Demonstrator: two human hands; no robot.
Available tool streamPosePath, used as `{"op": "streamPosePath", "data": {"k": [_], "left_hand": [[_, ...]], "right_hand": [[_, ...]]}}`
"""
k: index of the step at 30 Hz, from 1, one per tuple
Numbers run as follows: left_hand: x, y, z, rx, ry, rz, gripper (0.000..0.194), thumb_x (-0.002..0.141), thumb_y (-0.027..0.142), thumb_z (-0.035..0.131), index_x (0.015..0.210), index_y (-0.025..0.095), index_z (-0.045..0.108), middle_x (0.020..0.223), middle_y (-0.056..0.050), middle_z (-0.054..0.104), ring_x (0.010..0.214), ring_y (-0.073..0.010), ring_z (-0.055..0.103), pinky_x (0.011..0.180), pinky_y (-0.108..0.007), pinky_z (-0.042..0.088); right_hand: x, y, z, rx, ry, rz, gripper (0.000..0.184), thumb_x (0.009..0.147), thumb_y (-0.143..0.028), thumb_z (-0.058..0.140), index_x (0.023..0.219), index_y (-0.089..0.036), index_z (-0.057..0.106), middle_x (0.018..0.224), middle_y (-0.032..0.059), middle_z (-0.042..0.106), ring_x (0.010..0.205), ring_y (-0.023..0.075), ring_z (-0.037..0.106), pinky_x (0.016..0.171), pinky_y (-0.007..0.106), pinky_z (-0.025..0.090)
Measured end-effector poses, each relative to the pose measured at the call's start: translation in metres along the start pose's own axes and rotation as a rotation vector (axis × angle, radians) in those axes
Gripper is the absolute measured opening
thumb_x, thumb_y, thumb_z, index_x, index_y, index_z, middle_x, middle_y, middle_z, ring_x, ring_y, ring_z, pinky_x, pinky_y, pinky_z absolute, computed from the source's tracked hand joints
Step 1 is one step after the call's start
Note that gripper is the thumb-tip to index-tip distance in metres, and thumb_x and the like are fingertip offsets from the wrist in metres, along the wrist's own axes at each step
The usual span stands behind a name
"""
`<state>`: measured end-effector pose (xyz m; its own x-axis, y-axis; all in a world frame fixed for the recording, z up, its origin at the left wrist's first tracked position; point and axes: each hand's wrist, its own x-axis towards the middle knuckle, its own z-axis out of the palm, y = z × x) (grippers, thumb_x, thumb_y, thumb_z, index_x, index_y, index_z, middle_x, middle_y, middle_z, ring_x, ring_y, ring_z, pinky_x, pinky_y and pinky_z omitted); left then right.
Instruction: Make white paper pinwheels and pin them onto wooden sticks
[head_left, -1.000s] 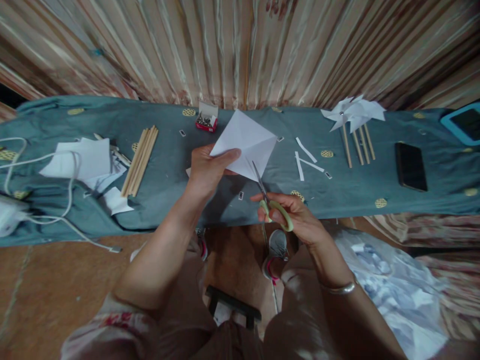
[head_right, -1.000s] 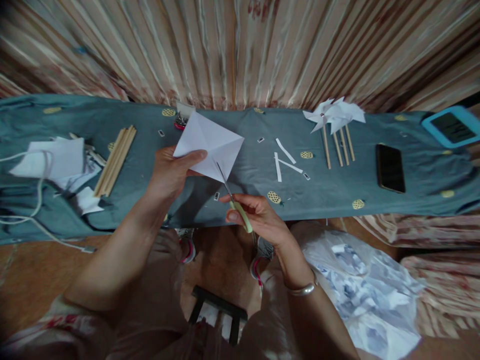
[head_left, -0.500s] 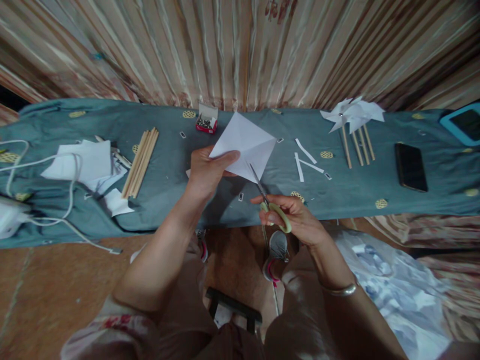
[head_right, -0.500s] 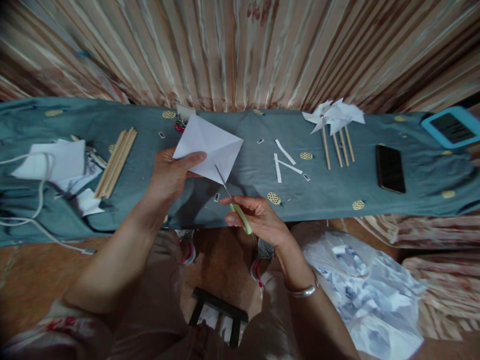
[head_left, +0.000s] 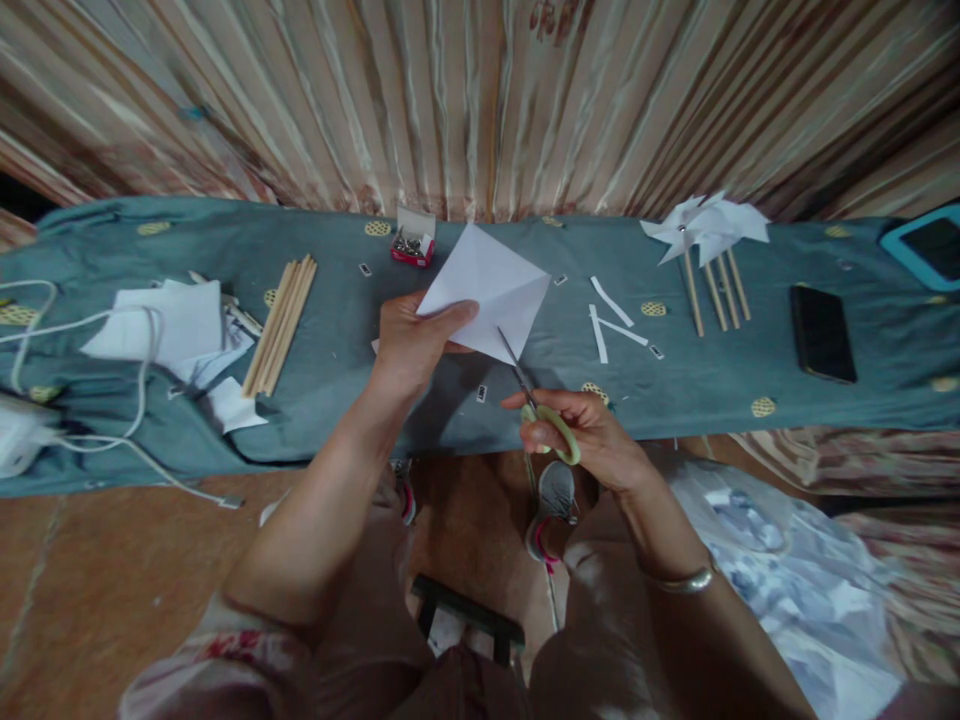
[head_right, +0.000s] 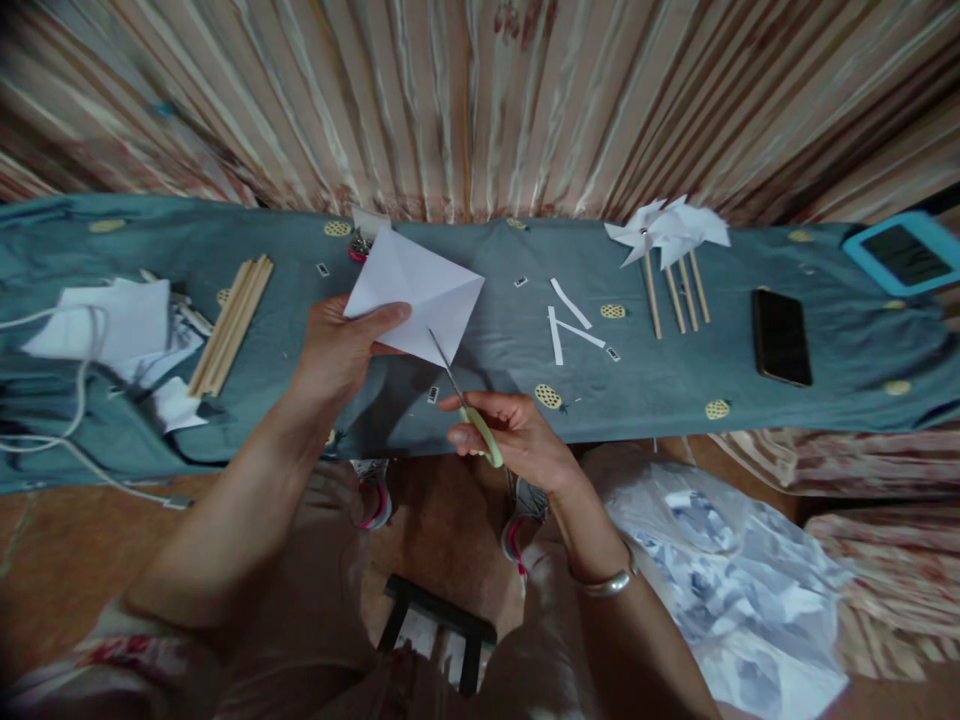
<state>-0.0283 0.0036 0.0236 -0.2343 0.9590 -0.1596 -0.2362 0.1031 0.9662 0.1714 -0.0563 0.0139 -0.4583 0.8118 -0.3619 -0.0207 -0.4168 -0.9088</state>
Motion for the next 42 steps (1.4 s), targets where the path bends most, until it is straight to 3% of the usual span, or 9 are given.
{"op": "streamPosePath", "data": {"k": [6, 13, 21, 27, 35, 42], "left_hand": [[-0.0020, -0.0021, 0.0013, -0.024, -0.029, -0.035, 0.023, 0.060, 0.030, 0.083, 0.077, 0.018, 0.073, 0.080, -0.007, 0.075, 0.078, -0.0278, 0.074, 0.061, -0.035, 0.061], [-0.0023, -0.0008, 0.0024, -0.024, -0.030, -0.019, 0.025, 0.058, 0.031, 0.082, 0.077, 0.018, 0.072, 0.078, -0.005, 0.075, 0.075, -0.0249, 0.073, 0.054, -0.030, 0.059], [-0.0034, -0.0055, 0.0030, -0.030, -0.079, -0.024, 0.023, 0.059, 0.032, 0.082, 0.076, 0.019, 0.074, 0.080, -0.005, 0.076, 0.075, -0.0244, 0.072, 0.057, -0.032, 0.059], [-0.0020, -0.0080, 0.0039, -0.069, -0.077, -0.004, 0.024, 0.057, 0.030, 0.082, 0.075, 0.016, 0.074, 0.074, -0.003, 0.074, 0.064, -0.0179, 0.067, 0.053, -0.027, 0.056], [-0.0027, -0.0063, 0.0044, -0.072, -0.078, -0.045, 0.023, 0.057, 0.026, 0.081, 0.075, 0.015, 0.073, 0.075, -0.005, 0.073, 0.068, -0.0222, 0.069, 0.054, -0.031, 0.057], [-0.0030, -0.0082, 0.0052, -0.089, -0.086, -0.038, 0.023, 0.054, 0.027, 0.083, 0.072, 0.015, 0.073, 0.073, -0.003, 0.073, 0.063, -0.0188, 0.067, 0.052, -0.028, 0.056]], "right_hand": [[-0.0009, -0.0019, 0.0013, 0.005, 0.002, -0.011, 0.048, 0.063, -0.051, 0.087, 0.097, -0.018, 0.076, 0.063, -0.0036, 0.061, 0.055, 0.0074, 0.051, 0.055, 0.023, 0.047], [-0.0004, -0.0015, 0.0013, 0.000, 0.014, -0.022, 0.046, 0.064, -0.049, 0.087, 0.096, -0.018, 0.076, 0.061, -0.0045, 0.060, 0.053, 0.0067, 0.051, 0.053, 0.022, 0.045], [0.0012, 0.0016, -0.0001, 0.016, 0.029, -0.006, 0.042, 0.064, -0.046, 0.088, 0.095, -0.020, 0.076, 0.064, -0.0049, 0.059, 0.058, 0.0079, 0.056, 0.057, 0.022, 0.050], [0.0017, 0.0005, 0.0003, -0.010, 0.042, -0.024, 0.041, 0.063, -0.045, 0.088, 0.092, -0.018, 0.076, 0.061, -0.0059, 0.057, 0.053, 0.0060, 0.052, 0.051, 0.020, 0.045], [0.0017, 0.0002, 0.0012, -0.038, 0.045, -0.045, 0.038, 0.065, -0.047, 0.086, 0.089, -0.019, 0.075, 0.062, -0.0045, 0.060, 0.052, 0.0073, 0.053, 0.051, 0.022, 0.046], [0.0007, -0.0031, 0.0033, -0.013, 0.053, -0.027, 0.038, 0.062, -0.047, 0.087, 0.086, -0.019, 0.075, 0.058, -0.0063, 0.056, 0.050, 0.0060, 0.049, 0.050, 0.022, 0.045]]}}
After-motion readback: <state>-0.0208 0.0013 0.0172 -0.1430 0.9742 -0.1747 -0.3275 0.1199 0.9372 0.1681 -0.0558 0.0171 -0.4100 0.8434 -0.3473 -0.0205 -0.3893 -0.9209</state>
